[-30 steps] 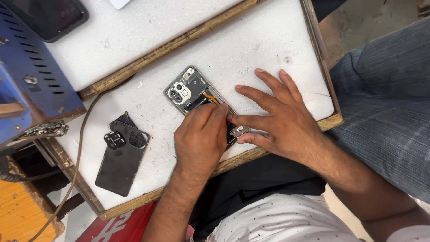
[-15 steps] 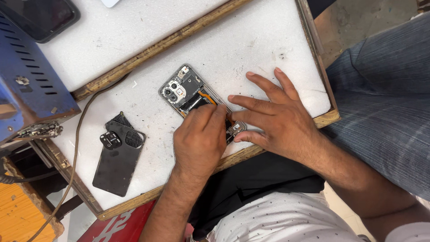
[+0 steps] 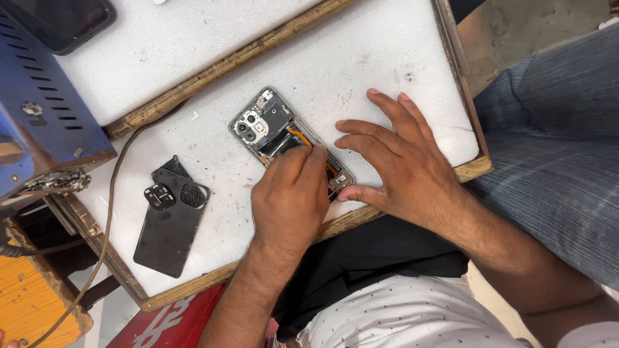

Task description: The person works on a disassembled smartphone, peeling off orange adhesive strips from the battery area and pressing down internal components. The person then places a white smartphone back cover over the device.

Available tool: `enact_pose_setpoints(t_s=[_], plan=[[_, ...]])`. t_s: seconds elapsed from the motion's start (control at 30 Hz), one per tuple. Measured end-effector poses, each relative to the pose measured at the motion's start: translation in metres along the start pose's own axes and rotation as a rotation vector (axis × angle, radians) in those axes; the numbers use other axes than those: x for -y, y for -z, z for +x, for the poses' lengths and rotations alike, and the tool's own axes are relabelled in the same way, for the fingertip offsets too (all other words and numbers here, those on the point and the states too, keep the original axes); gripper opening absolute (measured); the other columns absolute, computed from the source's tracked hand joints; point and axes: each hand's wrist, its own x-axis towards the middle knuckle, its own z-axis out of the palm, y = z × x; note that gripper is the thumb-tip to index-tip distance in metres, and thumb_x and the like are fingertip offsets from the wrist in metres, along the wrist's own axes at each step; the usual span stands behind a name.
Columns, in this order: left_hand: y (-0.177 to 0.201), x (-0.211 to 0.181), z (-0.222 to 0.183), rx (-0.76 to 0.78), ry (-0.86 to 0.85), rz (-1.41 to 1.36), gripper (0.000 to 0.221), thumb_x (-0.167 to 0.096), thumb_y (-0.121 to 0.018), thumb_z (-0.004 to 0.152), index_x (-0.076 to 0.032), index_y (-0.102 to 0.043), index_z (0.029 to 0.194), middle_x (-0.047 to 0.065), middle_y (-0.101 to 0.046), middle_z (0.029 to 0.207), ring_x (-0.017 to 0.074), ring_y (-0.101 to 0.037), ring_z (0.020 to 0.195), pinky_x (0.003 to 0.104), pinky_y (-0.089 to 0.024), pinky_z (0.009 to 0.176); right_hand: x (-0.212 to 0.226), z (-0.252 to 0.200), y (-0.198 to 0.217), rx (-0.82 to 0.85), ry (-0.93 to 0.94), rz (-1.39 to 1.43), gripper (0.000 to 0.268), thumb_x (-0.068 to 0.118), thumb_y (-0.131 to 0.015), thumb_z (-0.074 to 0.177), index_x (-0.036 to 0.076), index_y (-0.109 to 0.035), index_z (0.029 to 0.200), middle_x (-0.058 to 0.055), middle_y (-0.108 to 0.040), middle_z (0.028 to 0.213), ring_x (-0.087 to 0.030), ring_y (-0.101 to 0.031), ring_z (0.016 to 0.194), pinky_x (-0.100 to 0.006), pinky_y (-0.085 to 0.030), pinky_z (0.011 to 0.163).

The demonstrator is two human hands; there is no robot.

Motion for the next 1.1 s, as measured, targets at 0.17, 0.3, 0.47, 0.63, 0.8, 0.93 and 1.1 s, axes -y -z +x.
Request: enact_pose_setpoints(t_s=[0.17,0.3,0.47,0.63,0.8,0.93,1.1], plan=[[0.002,-0.005,-0.001,0.073,-0.015,-0.02,0.026,-0.004,-0.078,0.085,-0.002,-0.073,0.111,0.009,-0.068,0.101,0.024,-0.068,0.084,0.035,-0.058,0.069,-0.001,-0.001,0.001,0.008,-0.003,-0.005,0.074,0.052,-0.084,0.067,0.012,-0.066,0.127,-0.004,-0.058,0.146,-0.036,-0.028,0.152,-0.066,-0.019,0.126],[0.004,0.003,0.007,-0.041,-0.003,0.043,0.024,-0.003,-0.077,0.09,-0.003,-0.07,0.113,0.009,-0.066,0.106,0.0253,-0.068,0.091,0.036,-0.06,0.077,0.001,0.0,0.001,0.0,0.001,0.002,0.076,0.053,-0.085,0.067,0.012,-0.065,0.127,-0.003,-0.058,0.144,-0.037,-0.028,0.151,-0.066,-0.018,0.125],[0.004,-0.013,-0.002,0.1,-0.056,-0.03,0.03,-0.007,-0.079,0.082,0.001,-0.071,0.11,0.013,-0.067,0.102,0.0285,-0.068,0.084,0.038,-0.058,0.07,-0.001,0.0,0.001,0.01,-0.01,-0.001,0.076,0.051,-0.085,0.066,0.013,-0.065,0.129,-0.003,-0.059,0.145,-0.036,-0.029,0.152,-0.065,-0.019,0.125],[0.001,0.016,0.007,0.01,0.013,0.046,0.022,-0.005,-0.076,0.091,-0.004,-0.071,0.112,0.009,-0.067,0.104,0.0259,-0.069,0.092,0.036,-0.06,0.078,0.0,0.0,0.001,-0.006,0.01,-0.008,0.077,0.055,-0.086,0.067,0.012,-0.065,0.128,-0.004,-0.059,0.144,-0.037,-0.029,0.15,-0.067,-0.02,0.123],[-0.002,0.007,0.005,0.033,-0.002,0.053,0.025,-0.004,-0.075,0.089,-0.002,-0.071,0.114,0.011,-0.067,0.102,0.0264,-0.067,0.09,0.036,-0.059,0.074,-0.002,-0.001,0.0,-0.003,0.0,0.003,0.077,0.054,-0.085,0.066,0.012,-0.065,0.128,-0.003,-0.059,0.144,-0.037,-0.03,0.151,-0.066,-0.021,0.124],[0.002,-0.008,-0.001,0.118,-0.009,0.023,0.031,-0.003,-0.075,0.081,-0.002,-0.072,0.112,0.01,-0.066,0.1,0.028,-0.067,0.087,0.037,-0.058,0.071,-0.001,0.0,0.0,-0.001,-0.012,-0.013,0.074,0.051,-0.084,0.066,0.014,-0.066,0.128,-0.001,-0.06,0.144,-0.035,-0.031,0.151,-0.065,-0.021,0.126],[0.001,0.006,0.008,-0.004,0.019,0.063,0.023,-0.004,-0.075,0.09,-0.004,-0.069,0.113,0.009,-0.065,0.107,0.026,-0.068,0.096,0.035,-0.06,0.078,-0.001,-0.001,-0.002,-0.004,0.008,-0.001,0.076,0.053,-0.088,0.066,0.013,-0.065,0.127,-0.003,-0.059,0.143,-0.037,-0.03,0.15,-0.066,-0.02,0.123]])
